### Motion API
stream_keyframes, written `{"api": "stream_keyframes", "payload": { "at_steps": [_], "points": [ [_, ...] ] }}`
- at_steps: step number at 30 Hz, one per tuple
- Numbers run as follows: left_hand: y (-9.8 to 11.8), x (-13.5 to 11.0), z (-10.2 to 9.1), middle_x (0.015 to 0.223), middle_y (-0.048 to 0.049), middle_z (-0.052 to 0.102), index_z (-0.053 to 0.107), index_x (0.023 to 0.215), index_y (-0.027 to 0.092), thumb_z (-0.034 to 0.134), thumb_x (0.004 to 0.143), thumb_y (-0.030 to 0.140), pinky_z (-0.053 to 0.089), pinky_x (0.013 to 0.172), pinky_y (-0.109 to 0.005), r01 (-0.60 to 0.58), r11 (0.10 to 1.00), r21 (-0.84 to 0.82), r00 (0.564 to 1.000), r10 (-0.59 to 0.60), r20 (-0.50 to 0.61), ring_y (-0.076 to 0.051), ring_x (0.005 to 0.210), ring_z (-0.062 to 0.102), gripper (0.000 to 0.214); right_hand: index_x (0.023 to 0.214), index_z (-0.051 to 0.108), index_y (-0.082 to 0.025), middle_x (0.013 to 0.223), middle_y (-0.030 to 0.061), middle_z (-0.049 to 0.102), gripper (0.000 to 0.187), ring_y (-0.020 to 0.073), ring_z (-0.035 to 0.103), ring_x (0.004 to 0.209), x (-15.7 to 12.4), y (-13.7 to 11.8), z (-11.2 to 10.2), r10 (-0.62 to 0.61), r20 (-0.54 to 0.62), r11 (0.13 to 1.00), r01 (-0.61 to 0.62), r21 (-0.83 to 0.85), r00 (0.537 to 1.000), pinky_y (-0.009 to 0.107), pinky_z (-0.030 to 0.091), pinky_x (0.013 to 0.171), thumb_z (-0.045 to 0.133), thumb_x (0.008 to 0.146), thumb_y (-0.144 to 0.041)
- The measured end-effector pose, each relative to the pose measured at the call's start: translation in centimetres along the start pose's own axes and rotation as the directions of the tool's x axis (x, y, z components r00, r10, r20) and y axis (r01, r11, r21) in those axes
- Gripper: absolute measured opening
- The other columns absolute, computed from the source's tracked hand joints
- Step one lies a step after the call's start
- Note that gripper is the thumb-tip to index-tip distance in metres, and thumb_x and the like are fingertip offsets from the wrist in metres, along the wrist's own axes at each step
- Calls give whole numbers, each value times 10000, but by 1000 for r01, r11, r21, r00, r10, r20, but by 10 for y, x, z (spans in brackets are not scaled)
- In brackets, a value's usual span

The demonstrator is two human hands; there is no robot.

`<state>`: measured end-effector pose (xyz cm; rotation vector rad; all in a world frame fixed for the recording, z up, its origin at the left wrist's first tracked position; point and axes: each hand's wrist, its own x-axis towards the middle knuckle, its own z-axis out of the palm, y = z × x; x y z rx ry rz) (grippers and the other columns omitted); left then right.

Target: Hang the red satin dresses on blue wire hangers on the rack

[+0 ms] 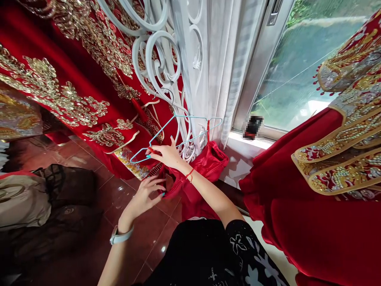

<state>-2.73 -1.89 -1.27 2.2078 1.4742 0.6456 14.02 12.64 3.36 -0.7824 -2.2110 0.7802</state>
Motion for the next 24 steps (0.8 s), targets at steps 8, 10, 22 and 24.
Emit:
{"api": "stream_keyframes", "payload": {
  "at_steps": [8,10,22,24],
  "points": [
    [-11,-9,-4,959,-53,738,704,958,247,550,781,93,468,906,-391,20,999,38,998,-22,59,-244,932,602,281,1002,773,-247,872,-10,794,314,174,705,853,-6,7,5,44,-44,998,-46,-48,998,479,162,1206,520,1051,-426],
    [-12,-5,-6,901,-41,722,713,930,254,553,752,68,458,864,-368,-24,997,78,989,12,147,-240,882,576,303,990,760,-238,870,-10,796,310,168,699,832,-8,6,2,51,-46,997,-53,-54,998,461,190,1189,511,1058,-410],
    [-7,-3,-19,887,-23,583,643,843,206,608,757,142,483,824,-326,22,999,23,999,-23,48,-197,848,566,112,1020,716,-215,837,6,722,310,160,644,807,-25,15,2,-58,-64,977,43,-210,996,456,237,1158,470,1072,-396],
    [-1,-2,-27,925,-25,604,648,879,199,609,774,175,492,819,-307,19,993,-113,997,-11,75,-183,855,589,115,1040,717,-211,830,5,714,303,161,637,799,-27,17,2,-76,-63,974,60,-218,995,462,239,1159,472,1072,-387]
  ]
}}
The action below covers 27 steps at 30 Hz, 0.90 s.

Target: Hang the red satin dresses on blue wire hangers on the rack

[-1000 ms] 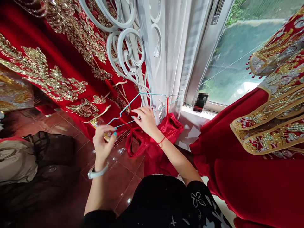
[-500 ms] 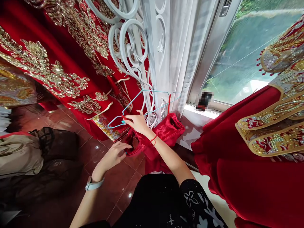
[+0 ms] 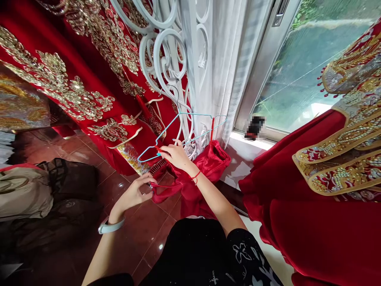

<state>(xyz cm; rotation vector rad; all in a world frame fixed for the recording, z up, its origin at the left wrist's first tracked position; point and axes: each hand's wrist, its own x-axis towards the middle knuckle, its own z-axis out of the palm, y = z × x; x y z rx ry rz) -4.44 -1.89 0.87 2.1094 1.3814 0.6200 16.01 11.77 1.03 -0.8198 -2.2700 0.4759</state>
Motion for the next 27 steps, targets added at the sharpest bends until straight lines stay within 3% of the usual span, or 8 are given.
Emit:
{"api": "stream_keyframes", "payload": {
  "at_steps": [4,7,10,13,16,20,23,27],
  "points": [
    [7,3,-8,876,-17,611,641,804,193,634,793,247,485,785,-288,-11,987,-162,1000,14,22,-167,818,580,56,1035,718,-208,843,10,729,284,166,631,805,-3,2,0,-14,-5,1000,14,18,1000,451,253,1156,475,1072,-351],
    [4,6,-5,753,9,536,606,736,191,659,790,281,433,657,-250,36,978,-204,985,-69,-159,-139,707,496,117,1043,720,-227,880,14,745,264,176,627,828,-5,5,1,-12,-10,1000,12,22,1000,440,273,1151,484,1067,-344],
    [-3,7,2,650,43,461,604,781,192,706,807,382,395,587,-237,74,951,-299,930,-174,-323,-117,607,439,217,1053,722,-231,871,13,743,248,178,617,832,-6,6,1,-1,-16,1000,2,23,1000,432,277,1153,497,1062,-336],
    [-11,5,5,646,45,505,595,867,197,709,822,453,412,584,-239,75,922,-380,872,-245,-423,-115,581,473,284,1053,718,-228,862,10,735,254,171,608,817,-7,6,1,5,-14,1000,-5,28,1000,428,278,1150,489,1065,-337],
    [-16,2,1,770,13,600,569,940,210,730,800,444,473,671,-255,55,927,-372,855,-236,-462,-138,687,563,316,1043,714,-228,848,5,726,267,164,604,803,-7,5,1,4,-13,1000,-4,29,1000,428,275,1147,473,1071,-339],
    [-14,7,-14,807,7,593,518,911,221,679,821,444,478,697,-262,45,965,-260,842,-176,-509,-148,725,563,290,1042,714,-225,821,3,709,272,162,588,779,-7,2,0,15,-12,1000,-14,12,1000,423,290,1121,471,1071,-344],
    [-5,19,-32,834,0,587,504,932,223,587,868,417,484,724,-275,45,990,-137,851,-109,-513,-157,751,556,220,1040,718,-223,794,3,693,285,164,574,772,-8,0,-1,26,-13,1000,-26,-7,1000,412,300,1106,467,1071,-355],
    [13,37,-63,917,-32,645,545,959,215,492,895,343,503,802,-310,23,999,31,933,-10,-361,-181,823,590,152,1028,719,-221,780,2,688,292,165,553,759,-10,-4,-2,37,1,999,-37,-29,999,397,301,1087,461,1074,-351]
  ]
}}
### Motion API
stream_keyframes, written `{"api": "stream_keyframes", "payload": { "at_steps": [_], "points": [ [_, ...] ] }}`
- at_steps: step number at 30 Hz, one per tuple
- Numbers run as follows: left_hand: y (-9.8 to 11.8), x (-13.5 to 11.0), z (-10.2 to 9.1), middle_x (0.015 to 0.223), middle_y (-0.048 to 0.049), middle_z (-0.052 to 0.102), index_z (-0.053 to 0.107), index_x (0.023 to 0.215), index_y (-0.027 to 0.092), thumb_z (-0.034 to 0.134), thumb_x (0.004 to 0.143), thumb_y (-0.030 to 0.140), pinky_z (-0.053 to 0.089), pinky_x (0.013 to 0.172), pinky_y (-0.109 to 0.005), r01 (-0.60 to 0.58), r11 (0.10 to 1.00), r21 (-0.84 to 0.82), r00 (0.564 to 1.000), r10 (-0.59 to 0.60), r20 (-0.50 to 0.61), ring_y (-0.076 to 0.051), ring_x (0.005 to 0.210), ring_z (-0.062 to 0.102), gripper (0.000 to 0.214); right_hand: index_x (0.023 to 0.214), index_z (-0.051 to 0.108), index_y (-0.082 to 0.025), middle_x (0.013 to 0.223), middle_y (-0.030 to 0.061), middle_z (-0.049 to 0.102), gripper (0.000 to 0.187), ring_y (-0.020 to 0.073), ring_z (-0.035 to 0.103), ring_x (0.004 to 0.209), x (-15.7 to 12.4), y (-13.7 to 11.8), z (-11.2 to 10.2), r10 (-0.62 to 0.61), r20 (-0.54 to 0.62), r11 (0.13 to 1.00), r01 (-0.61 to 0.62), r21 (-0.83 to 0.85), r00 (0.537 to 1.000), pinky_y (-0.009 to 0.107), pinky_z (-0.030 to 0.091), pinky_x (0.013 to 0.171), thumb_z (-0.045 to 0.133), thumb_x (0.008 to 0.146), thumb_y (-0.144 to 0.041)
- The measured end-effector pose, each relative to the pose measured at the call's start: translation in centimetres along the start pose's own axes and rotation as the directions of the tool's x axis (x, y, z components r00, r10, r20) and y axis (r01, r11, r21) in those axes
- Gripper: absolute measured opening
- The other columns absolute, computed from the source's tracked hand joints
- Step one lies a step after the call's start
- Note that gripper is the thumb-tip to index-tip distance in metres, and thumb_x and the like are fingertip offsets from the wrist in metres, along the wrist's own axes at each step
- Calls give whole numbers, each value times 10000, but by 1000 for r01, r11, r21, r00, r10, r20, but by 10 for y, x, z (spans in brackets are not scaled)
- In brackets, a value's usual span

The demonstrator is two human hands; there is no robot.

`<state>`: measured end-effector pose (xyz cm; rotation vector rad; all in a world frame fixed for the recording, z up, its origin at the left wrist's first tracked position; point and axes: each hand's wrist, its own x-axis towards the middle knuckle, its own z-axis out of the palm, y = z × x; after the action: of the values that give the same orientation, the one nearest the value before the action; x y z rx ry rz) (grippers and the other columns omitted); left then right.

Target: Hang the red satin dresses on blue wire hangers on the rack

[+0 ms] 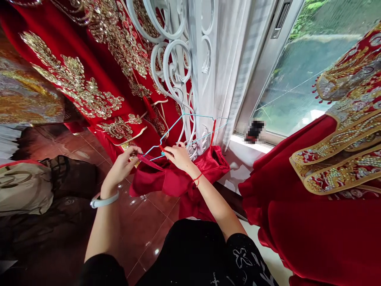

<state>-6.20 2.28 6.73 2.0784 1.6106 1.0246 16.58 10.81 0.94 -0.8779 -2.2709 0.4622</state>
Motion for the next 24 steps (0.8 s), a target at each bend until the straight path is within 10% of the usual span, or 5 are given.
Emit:
{"api": "stream_keyframes", "payload": {
  "at_steps": [7,14,24],
  "points": [
    [31,51,-27,931,-53,645,574,939,211,430,917,316,498,846,-350,-183,968,173,934,116,338,-208,839,597,179,1079,720,-212,830,21,706,261,169,561,783,-2,-7,0,8,-6,998,-9,-57,1000,366,317,1032,482,1068,-318],
    [47,94,-7,824,-43,538,498,712,216,482,874,332,483,821,-370,-367,915,165,821,235,521,-212,795,533,200,1084,725,-202,828,31,693,248,178,590,794,-2,-9,0,15,12,996,-14,-83,1000,370,301,1048,490,1057,-279],
    [24,76,25,876,-5,576,542,892,216,632,749,341,505,779,-315,-74,981,-178,963,117,244,-175,805,552,211,1142,725,-217,898,33,734,215,192,631,838,-1,3,-2,-14,69,998,10,58,998,413,329,1089,641,959,-292]
  ]
}}
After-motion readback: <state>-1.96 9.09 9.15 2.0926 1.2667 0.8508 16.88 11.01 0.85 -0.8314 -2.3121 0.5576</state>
